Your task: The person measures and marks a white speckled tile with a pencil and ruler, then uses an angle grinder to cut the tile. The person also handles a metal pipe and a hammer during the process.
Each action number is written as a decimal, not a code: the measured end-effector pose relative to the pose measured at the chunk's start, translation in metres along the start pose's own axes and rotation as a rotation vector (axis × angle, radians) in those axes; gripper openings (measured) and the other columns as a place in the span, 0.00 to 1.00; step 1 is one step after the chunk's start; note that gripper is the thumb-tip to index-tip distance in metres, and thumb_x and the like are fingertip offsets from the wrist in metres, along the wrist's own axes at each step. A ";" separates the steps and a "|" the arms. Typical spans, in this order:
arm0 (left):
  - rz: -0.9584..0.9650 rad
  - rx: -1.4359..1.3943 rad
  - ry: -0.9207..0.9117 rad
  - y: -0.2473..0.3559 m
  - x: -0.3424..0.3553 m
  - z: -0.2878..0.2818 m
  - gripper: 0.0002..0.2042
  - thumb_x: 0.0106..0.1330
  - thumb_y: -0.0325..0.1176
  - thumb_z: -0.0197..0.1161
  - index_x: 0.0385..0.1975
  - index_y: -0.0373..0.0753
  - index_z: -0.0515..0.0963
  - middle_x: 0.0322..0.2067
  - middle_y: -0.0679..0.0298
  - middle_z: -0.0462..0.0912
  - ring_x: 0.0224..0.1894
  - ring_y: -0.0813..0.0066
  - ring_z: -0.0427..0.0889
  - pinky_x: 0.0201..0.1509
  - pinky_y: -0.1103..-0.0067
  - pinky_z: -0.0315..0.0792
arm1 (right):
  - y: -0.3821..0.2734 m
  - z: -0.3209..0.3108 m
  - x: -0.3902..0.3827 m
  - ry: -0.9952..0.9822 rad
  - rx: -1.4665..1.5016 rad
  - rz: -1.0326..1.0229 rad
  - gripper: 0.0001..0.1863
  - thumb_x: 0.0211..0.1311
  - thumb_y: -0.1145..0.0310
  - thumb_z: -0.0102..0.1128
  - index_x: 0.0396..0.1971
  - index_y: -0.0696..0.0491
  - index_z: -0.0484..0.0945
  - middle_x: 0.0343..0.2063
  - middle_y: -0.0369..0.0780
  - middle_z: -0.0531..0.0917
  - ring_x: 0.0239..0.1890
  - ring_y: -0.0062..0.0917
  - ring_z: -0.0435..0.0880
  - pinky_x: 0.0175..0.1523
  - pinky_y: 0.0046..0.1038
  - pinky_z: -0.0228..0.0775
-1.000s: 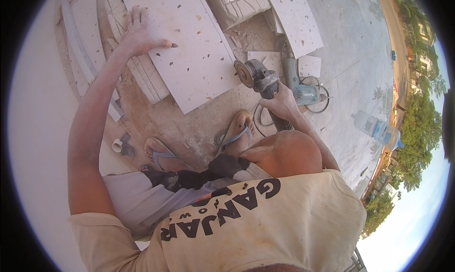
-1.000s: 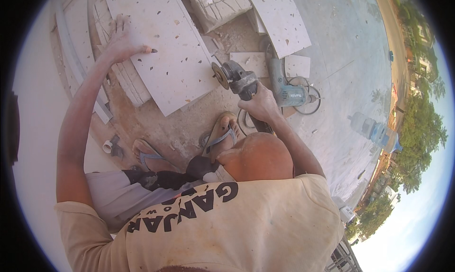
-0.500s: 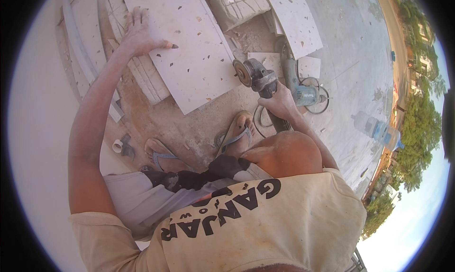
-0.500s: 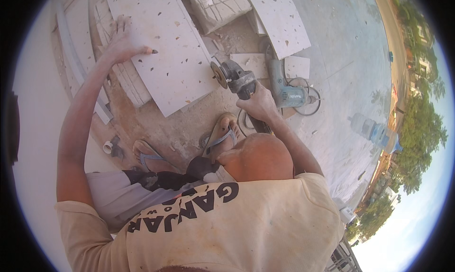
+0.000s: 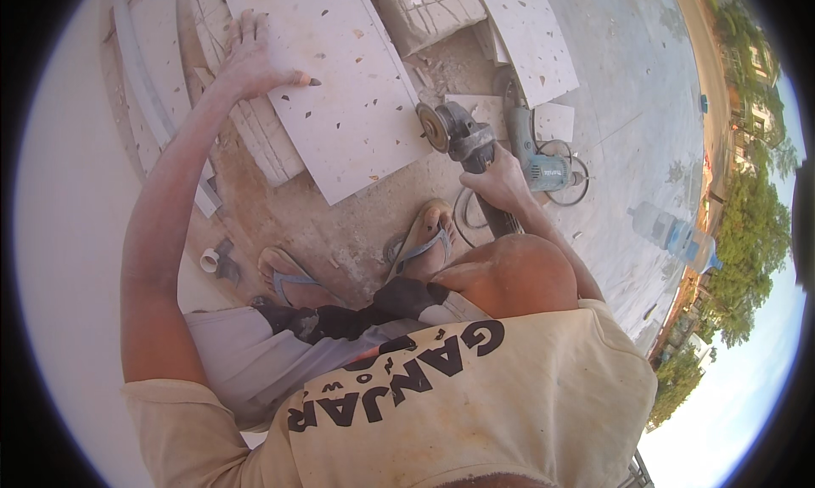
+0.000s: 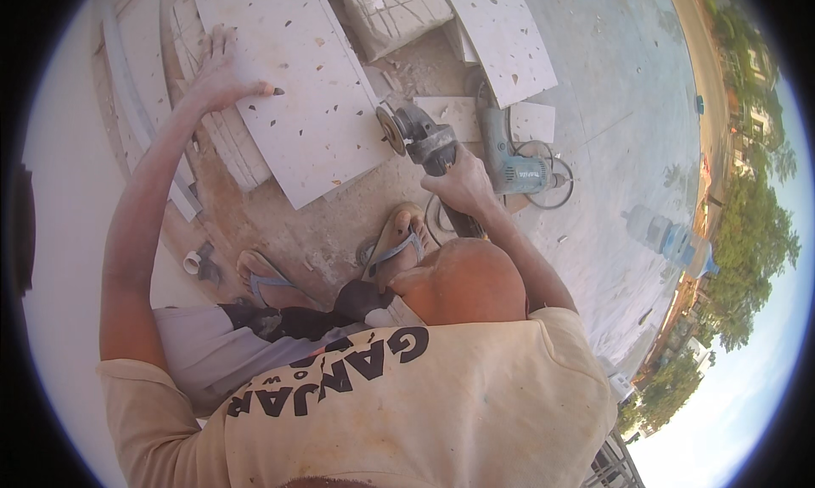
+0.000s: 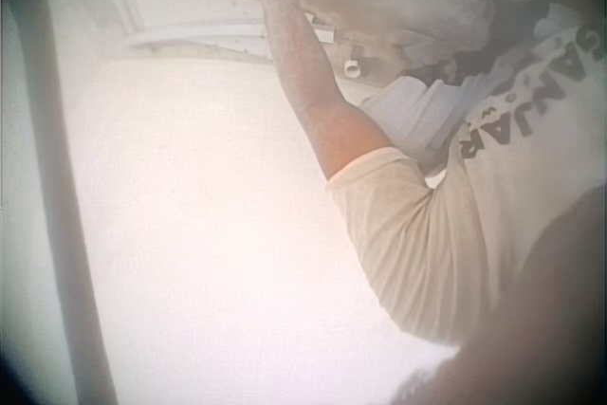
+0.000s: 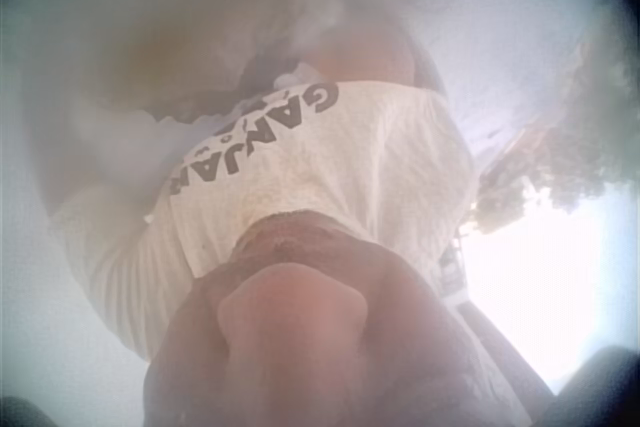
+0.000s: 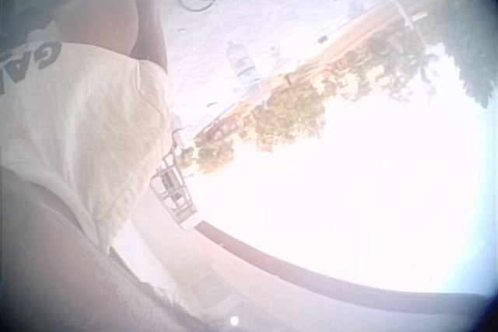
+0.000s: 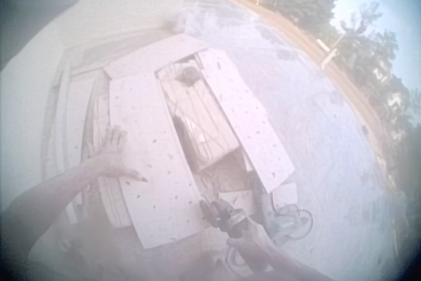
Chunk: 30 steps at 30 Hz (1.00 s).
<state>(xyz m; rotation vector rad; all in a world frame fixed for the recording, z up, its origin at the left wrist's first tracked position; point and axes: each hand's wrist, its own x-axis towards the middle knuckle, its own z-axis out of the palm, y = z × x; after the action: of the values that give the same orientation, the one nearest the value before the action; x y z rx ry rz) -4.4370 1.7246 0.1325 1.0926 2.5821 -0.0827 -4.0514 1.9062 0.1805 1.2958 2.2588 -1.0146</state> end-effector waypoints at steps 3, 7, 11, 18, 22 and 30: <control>-0.001 0.026 -0.013 0.000 0.002 0.002 0.69 0.39 0.67 0.75 0.74 0.30 0.41 0.75 0.40 0.36 0.77 0.40 0.32 0.79 0.62 0.41 | 0.004 0.003 0.002 -0.012 -0.015 0.024 0.37 0.39 0.58 0.69 0.52 0.63 0.75 0.41 0.56 0.85 0.47 0.46 0.85 0.55 0.39 0.75; -0.002 0.046 -0.022 -0.001 0.002 0.003 0.69 0.40 0.67 0.75 0.74 0.30 0.41 0.75 0.40 0.36 0.77 0.40 0.32 0.79 0.62 0.41 | 0.002 0.003 0.002 -0.032 0.004 0.044 0.37 0.39 0.58 0.69 0.52 0.64 0.75 0.42 0.55 0.85 0.47 0.46 0.85 0.55 0.39 0.75; 0.010 0.021 -0.010 -0.001 0.001 0.003 0.67 0.41 0.63 0.76 0.74 0.30 0.42 0.75 0.39 0.36 0.77 0.39 0.33 0.79 0.62 0.40 | 0.001 0.003 0.004 -0.031 0.023 0.028 0.38 0.39 0.58 0.69 0.52 0.64 0.75 0.42 0.56 0.85 0.48 0.46 0.85 0.55 0.39 0.75; 0.006 0.041 -0.001 -0.001 0.002 0.003 0.67 0.41 0.65 0.75 0.74 0.31 0.42 0.75 0.41 0.37 0.77 0.41 0.33 0.79 0.62 0.41 | -0.003 0.001 0.007 -0.021 -0.002 0.012 0.39 0.40 0.57 0.70 0.53 0.67 0.73 0.42 0.57 0.84 0.48 0.46 0.85 0.56 0.39 0.74; -0.009 0.068 -0.029 -0.001 0.002 0.001 0.69 0.41 0.71 0.72 0.75 0.32 0.40 0.76 0.45 0.35 0.78 0.44 0.30 0.79 0.63 0.40 | -0.004 0.002 0.011 -0.008 -0.018 0.007 0.41 0.39 0.57 0.70 0.53 0.69 0.72 0.42 0.58 0.84 0.48 0.47 0.85 0.55 0.39 0.75; -0.013 0.054 -0.036 0.001 0.001 -0.001 0.69 0.41 0.68 0.73 0.75 0.31 0.40 0.76 0.44 0.35 0.77 0.44 0.32 0.79 0.63 0.41 | -0.003 0.003 0.013 0.012 0.003 -0.024 0.40 0.40 0.57 0.70 0.52 0.69 0.72 0.42 0.58 0.84 0.48 0.47 0.85 0.55 0.39 0.75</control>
<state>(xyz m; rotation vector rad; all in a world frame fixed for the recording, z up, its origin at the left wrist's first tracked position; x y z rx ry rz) -4.4371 1.7263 0.1337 1.0836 2.5691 -0.1742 -4.0611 1.9111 0.1718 1.2823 2.2880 -1.0218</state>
